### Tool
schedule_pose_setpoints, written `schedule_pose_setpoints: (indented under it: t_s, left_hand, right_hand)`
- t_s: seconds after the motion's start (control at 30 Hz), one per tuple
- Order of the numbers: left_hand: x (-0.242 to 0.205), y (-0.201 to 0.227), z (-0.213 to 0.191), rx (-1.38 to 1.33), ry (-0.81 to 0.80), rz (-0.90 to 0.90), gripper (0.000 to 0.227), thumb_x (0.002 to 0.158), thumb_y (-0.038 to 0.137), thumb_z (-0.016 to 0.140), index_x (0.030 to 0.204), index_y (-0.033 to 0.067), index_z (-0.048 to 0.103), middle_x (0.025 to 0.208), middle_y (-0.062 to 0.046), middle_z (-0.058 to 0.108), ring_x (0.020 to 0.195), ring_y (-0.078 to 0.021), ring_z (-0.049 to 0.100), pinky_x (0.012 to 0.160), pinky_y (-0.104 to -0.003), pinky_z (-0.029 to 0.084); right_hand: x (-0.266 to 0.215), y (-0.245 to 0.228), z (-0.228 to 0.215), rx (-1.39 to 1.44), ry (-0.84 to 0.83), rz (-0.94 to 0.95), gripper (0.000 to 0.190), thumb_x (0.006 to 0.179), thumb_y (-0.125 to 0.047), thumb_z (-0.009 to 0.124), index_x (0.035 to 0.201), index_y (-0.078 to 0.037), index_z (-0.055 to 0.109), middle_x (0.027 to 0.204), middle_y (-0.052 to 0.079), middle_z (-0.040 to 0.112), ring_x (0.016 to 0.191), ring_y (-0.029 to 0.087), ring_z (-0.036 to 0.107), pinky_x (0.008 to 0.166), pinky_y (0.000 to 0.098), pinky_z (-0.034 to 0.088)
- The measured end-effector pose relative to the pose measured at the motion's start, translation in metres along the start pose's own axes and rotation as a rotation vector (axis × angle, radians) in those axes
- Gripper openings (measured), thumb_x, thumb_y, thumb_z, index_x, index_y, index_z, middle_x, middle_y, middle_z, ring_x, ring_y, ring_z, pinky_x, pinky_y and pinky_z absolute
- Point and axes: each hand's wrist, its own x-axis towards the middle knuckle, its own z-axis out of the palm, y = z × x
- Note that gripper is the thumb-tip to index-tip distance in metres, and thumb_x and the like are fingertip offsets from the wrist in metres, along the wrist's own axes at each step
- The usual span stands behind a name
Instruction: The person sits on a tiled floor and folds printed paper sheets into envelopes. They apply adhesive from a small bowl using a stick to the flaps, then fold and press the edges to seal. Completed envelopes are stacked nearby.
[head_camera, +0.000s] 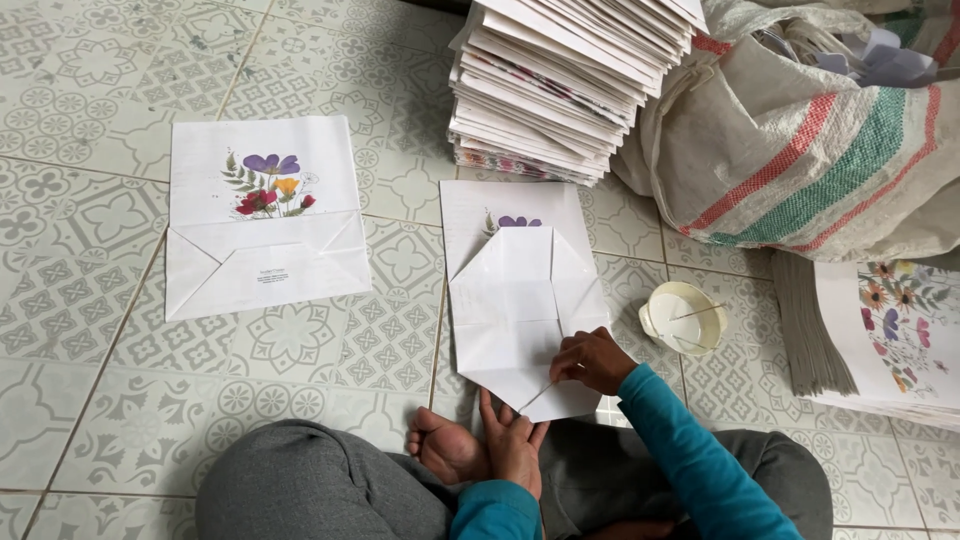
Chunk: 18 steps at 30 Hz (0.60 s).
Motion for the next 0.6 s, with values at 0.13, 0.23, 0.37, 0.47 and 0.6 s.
schedule_pose_setpoints:
  t_s: [0.13,0.23,0.37,0.47,0.6]
  left_hand:
    - [-0.001,0.002,0.003,0.000,0.019,-0.005,0.096,0.085,-0.017,0.030,0.164,0.0333,0.009,0.161,-0.016,0.037,0.145,-0.0371,0.045,0.125,-0.053,0.033]
    - [0.004,-0.002,-0.002,-0.019,0.004,0.020,0.097,0.084,-0.017,0.032,0.164,0.0325,0.009,0.162,-0.017,0.037,0.145,-0.0368,0.044,0.124,-0.054,0.033]
    - [0.005,-0.004,-0.003,-0.007,0.012,0.023,0.097,0.083,-0.016,0.033,0.164,0.0310,0.008,0.161,-0.017,0.035,0.144,-0.0372,0.045,0.125,-0.054,0.032]
    - [0.005,-0.004,-0.003,-0.009,-0.013,0.035,0.101,0.080,-0.017,0.033,0.164,0.0323,0.010,0.161,-0.017,0.039,0.145,-0.0367,0.044,0.124,-0.054,0.032]
    - [0.004,-0.004,-0.003,-0.005,-0.005,0.036,0.101,0.081,-0.018,0.035,0.164,0.0330,0.008,0.160,-0.017,0.040,0.144,-0.0365,0.046,0.125,-0.053,0.031]
  right_hand:
    - [0.012,-0.005,0.008,-0.028,0.037,0.059,0.006,0.090,-0.032,0.075,0.088,-0.036,0.080,0.092,-0.015,0.072,0.103,0.010,0.064,0.103,0.0403,0.035]
    - [0.016,-0.009,0.007,-0.044,0.044,0.062,0.005,0.089,-0.035,0.075,0.085,-0.034,0.078,0.093,-0.014,0.071,0.103,0.011,0.061,0.103,0.0410,0.034]
    - [0.001,-0.002,0.004,-0.111,0.036,-0.027,0.001,0.085,-0.031,0.078,0.085,-0.032,0.078,0.092,-0.012,0.069,0.099,0.012,0.059,0.101,0.0419,0.035]
    - [0.000,-0.002,0.003,-0.138,0.025,-0.027,0.001,0.085,-0.033,0.078,0.085,-0.033,0.078,0.095,-0.012,0.069,0.102,0.013,0.059,0.102,0.0441,0.035]
    - [0.001,-0.009,0.009,-0.119,0.144,-0.011,0.003,0.086,-0.030,0.077,0.083,-0.031,0.077,0.090,-0.010,0.070,0.095,0.014,0.061,0.095,0.0394,0.037]
